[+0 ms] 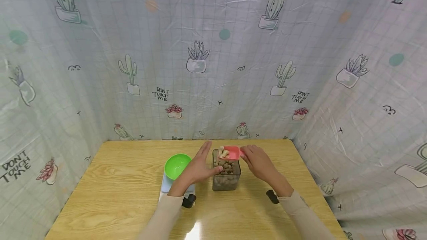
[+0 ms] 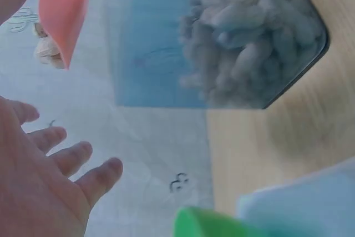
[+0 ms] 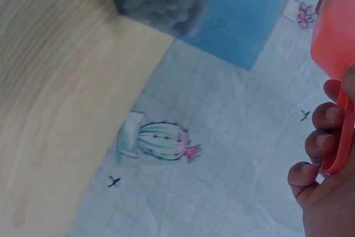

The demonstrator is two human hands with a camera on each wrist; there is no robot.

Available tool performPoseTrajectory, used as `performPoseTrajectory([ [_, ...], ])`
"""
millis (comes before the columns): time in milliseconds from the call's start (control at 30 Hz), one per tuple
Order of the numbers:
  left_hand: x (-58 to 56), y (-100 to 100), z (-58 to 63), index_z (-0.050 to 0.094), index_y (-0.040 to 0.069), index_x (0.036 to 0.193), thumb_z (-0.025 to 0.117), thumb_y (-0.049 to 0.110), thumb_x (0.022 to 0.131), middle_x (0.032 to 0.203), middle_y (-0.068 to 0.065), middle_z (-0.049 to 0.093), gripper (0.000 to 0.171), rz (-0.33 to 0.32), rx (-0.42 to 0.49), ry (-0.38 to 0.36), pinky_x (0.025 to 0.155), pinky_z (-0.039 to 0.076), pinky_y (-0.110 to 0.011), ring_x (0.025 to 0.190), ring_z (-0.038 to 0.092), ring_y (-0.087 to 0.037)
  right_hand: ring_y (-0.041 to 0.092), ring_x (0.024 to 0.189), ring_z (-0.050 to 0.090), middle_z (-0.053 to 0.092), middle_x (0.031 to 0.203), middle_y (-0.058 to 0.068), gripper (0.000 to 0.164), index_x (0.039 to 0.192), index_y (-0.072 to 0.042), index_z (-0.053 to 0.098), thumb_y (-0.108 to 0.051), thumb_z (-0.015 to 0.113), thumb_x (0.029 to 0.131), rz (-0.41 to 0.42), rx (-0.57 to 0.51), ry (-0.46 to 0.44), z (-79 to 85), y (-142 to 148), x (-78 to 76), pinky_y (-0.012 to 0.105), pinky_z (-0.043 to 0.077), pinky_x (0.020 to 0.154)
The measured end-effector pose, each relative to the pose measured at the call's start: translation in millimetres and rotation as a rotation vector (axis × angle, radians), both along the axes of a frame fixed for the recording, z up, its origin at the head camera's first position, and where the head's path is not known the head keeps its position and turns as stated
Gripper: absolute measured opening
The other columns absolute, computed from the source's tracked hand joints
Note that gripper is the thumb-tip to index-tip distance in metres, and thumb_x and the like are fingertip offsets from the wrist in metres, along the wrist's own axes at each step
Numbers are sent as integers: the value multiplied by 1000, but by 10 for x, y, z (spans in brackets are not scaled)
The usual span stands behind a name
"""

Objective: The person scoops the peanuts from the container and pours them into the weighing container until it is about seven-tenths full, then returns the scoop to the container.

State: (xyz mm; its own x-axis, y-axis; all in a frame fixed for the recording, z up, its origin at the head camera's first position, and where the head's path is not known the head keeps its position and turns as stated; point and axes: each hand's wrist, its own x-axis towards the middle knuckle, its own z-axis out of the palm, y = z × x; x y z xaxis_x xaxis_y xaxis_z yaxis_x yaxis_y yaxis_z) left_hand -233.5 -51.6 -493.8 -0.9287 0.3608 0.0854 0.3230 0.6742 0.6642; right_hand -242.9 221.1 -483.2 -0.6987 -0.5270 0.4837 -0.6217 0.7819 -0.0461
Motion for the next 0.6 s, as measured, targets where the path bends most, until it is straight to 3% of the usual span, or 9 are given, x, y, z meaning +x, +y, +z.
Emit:
performPoseTrajectory([
  [233,66,-234,161,0,46,155,66,66,82,167,9,2,100,50,45,-2,103,42,-60,147,31,-36,20,88,60,66,99,3,20,116,-11,62,-21,57,99,30,-23,-13,150,-122,-12,39,50,79],
  [400,109,-463,195,0,40,157,64,65,84,168,4,2,100,60,43,38,99,45,-60,146,31,-38,23,96,64,69,103,3,22,116,-10,63,-24,56,100,15,-14,-17,183,-221,-42,41,52,87],
  [600,110,-723,120,1,34,159,65,62,85,168,-2,4,102,84,4,81,105,38,-64,150,23,-38,24,102,64,69,109,4,26,120,-11,63,-27,54,101,22,-15,-59,225,-379,-66,42,52,91],
])
